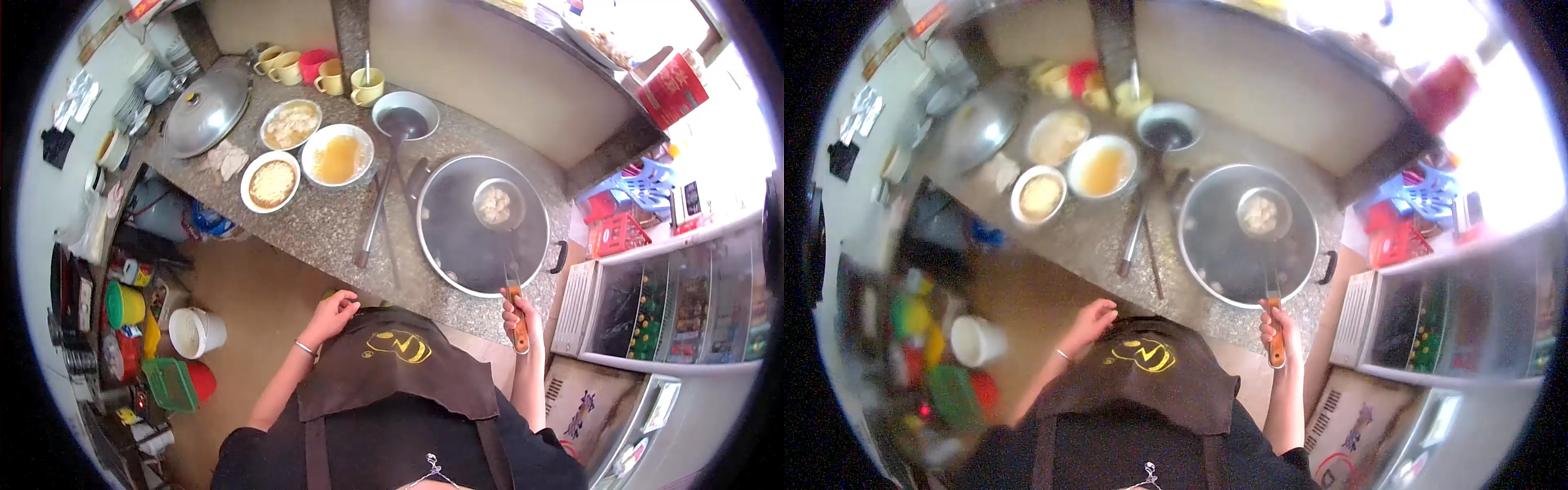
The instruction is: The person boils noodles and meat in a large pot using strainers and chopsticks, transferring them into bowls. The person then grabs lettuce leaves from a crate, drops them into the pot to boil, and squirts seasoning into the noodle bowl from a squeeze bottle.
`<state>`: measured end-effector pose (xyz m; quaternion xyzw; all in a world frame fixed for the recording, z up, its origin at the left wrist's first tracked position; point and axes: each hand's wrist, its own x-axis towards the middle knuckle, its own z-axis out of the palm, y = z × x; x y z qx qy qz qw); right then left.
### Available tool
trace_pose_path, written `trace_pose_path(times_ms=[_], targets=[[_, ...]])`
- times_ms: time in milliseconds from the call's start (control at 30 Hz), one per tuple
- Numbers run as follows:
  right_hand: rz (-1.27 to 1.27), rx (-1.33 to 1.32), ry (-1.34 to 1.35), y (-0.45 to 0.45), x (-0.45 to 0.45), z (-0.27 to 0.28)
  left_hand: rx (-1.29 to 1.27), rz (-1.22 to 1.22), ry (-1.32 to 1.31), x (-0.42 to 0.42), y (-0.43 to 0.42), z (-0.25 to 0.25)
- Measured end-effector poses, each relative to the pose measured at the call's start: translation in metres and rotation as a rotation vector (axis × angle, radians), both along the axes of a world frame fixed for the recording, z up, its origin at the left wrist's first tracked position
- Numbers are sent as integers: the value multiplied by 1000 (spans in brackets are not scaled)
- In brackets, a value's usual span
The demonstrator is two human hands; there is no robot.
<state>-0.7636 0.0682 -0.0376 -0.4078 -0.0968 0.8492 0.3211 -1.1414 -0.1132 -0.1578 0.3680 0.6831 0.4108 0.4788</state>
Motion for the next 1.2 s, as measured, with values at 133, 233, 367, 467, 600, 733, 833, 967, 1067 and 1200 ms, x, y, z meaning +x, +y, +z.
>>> trace_pose_path(times_ms=[133,233,367,467,600,733,833,967,1067,1200], targets=[[-6,-14,20,-8,3,1,-18,-16,17,0,-8,-2],[-5,-32,100,-5,2,1,-23,14,10,-1,-8,1],[70,47,-235,-6,-19,23,-7,22,29,1,-21,3],[195,213,-226,-17,-35,43,-25,80,12,-5,-35,-14],[362,370,-165,-6,-104,69,-23,93,28,-13,-36,2],[522,450,-248,1,-189,54,9,107,40,-27,-47,-2],[612,564,-441,6,-230,20,-32,160,3,-23,-59,18],[738,815,-698,8,-243,-18,-29,247,-10,-14,-86,13],[718,1330,-1016,-4,-257,-2,-42,306,-48,-14,-106,-11],[680,1440,-1157,-3,-258,-8,-84,305,-90,-14,-109,4]])
